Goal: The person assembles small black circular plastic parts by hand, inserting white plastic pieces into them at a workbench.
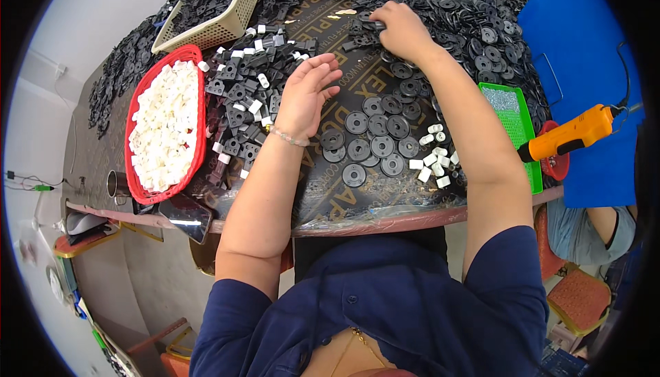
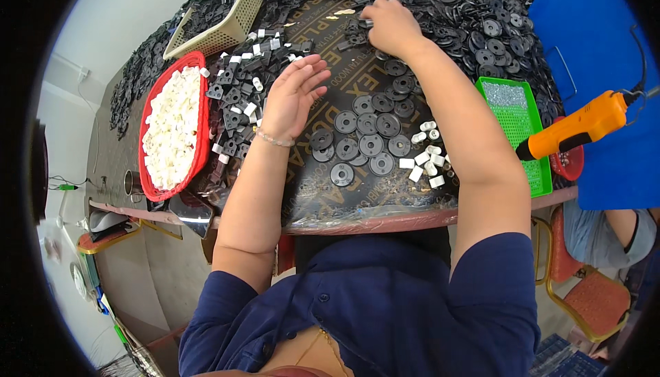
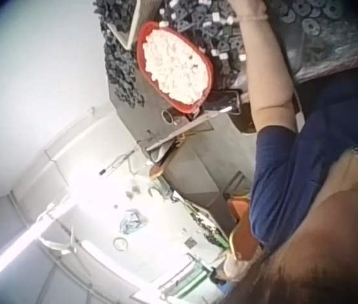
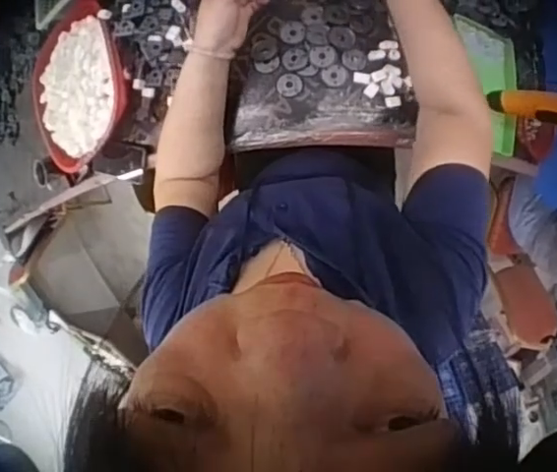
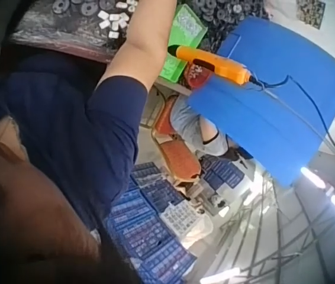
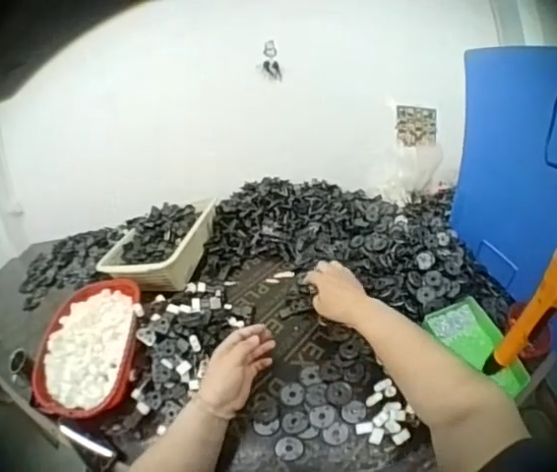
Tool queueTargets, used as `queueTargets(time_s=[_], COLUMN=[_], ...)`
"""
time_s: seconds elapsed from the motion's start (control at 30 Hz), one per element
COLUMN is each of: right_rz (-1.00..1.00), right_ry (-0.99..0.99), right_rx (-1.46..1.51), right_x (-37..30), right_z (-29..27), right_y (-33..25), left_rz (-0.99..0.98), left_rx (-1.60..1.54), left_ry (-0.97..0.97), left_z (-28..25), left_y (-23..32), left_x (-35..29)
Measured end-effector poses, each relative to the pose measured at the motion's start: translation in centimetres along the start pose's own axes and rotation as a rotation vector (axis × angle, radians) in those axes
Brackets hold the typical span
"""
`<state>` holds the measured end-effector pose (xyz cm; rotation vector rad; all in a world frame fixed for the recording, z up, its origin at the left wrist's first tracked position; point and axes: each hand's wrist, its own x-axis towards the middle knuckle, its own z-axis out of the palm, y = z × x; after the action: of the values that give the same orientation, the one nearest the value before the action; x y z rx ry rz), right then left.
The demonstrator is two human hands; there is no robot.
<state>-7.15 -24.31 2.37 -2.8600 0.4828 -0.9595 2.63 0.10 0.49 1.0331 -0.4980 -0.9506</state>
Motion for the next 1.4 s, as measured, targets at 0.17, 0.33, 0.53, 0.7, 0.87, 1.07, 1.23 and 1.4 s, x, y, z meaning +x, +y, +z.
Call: queueTargets(time_s=[0.17, 0.33, 0.53, 0.7, 0.87, 1.07, 1.23, 1.4], right_rz=[-0.104, 0.206, 0.579, 0.574, 0.341, 0.107, 0.368, 0.388], right_ry=[-0.355, -0.332, -0.554, -0.403, -0.343, -0.332, 0.014, -0.042], right_rx=[-0.346, 0.008, 1.359, 1.627, 0.989, 0.75, 0.815, 0.952], right_x=[0.1, 0.2, -5.4, -8.8, -10.1, -10.2, -10.2, -10.1], right_z=[1.2, -2.6, -7.2, -9.2, -9.9, -10.5, -9.5, -9.6], right_y=[-1.1, -4.2, -7.8, -7.4, -7.9, -9.1, -8.7, -8.2], left_rz=[0.032, 0.413, 0.838, 0.309, -0.206, -0.144, -0.089, -0.124], left_rx=[0.072, 0.507, 1.048, 0.375, -0.229, -0.079, -0.04, -0.121], left_ry=[0.026, 0.042, -0.078, -0.136, -0.245, -0.23, -0.397, -0.33], left_z=[0.5, 1.3, 4.2, 4.9, 3.5, 4.4, 4.1, 4.8], left_y=[0.3, -0.1, 0.3, -0.4, 0.0, -0.4, 0.3, 0.3], left_x=[-0.3, -0.6, -2.8, -3.3, -2.5, -2.8, -2.7, -3.1])
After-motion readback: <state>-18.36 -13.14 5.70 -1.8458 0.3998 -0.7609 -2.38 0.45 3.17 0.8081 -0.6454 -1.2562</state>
